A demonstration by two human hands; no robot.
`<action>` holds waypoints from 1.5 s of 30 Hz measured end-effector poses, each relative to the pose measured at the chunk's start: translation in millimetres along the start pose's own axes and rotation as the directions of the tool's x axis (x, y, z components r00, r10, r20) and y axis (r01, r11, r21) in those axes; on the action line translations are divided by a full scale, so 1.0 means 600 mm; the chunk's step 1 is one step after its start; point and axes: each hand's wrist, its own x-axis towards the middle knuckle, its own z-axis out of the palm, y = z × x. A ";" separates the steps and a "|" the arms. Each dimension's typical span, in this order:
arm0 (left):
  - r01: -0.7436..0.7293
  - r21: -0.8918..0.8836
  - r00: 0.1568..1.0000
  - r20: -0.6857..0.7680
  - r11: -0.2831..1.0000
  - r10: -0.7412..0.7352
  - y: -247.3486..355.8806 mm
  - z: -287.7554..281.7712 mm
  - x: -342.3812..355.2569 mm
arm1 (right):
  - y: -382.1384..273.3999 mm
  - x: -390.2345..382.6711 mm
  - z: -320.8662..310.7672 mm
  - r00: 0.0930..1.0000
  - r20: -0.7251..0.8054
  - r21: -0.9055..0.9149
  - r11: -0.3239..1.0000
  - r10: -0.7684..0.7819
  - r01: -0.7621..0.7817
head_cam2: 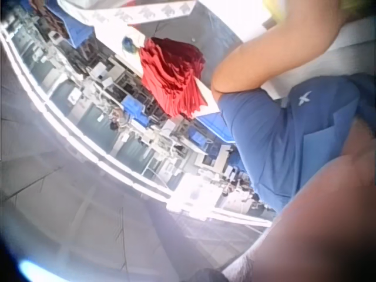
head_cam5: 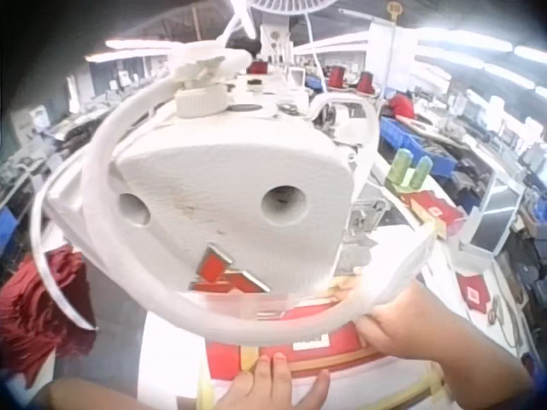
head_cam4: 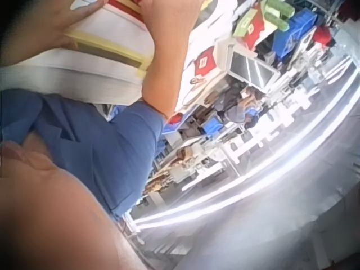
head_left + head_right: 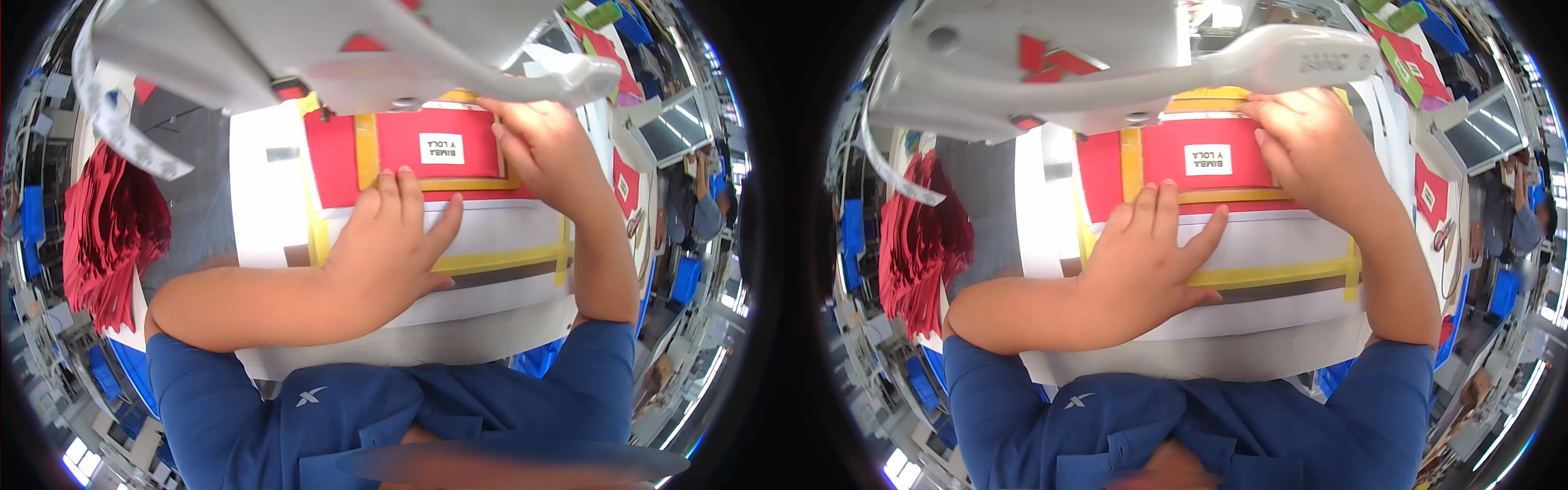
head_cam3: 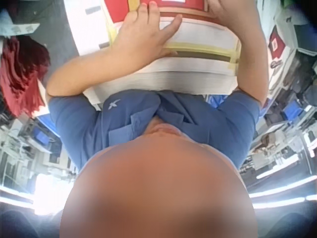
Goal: The recorder is using an industrial sewing machine to attach brand labels to pieces of red fabric.
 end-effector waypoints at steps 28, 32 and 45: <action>-0.006 0.123 1.000 0.027 0.992 0.002 -0.038 -0.014 0.037 | 0.026 -0.058 0.045 0.986 -0.053 0.064 0.986 0.155 -0.152; 0.018 0.067 0.992 0.127 0.998 -0.027 -0.035 -0.039 0.051 | 0.032 -0.064 0.054 0.983 -0.092 0.112 0.983 0.158 -0.147; -0.048 0.037 0.990 -0.130 0.998 0.052 -0.047 0.011 0.154 | 0.065 -0.071 0.050 0.947 -0.206 0.184 0.961 0.245 -0.209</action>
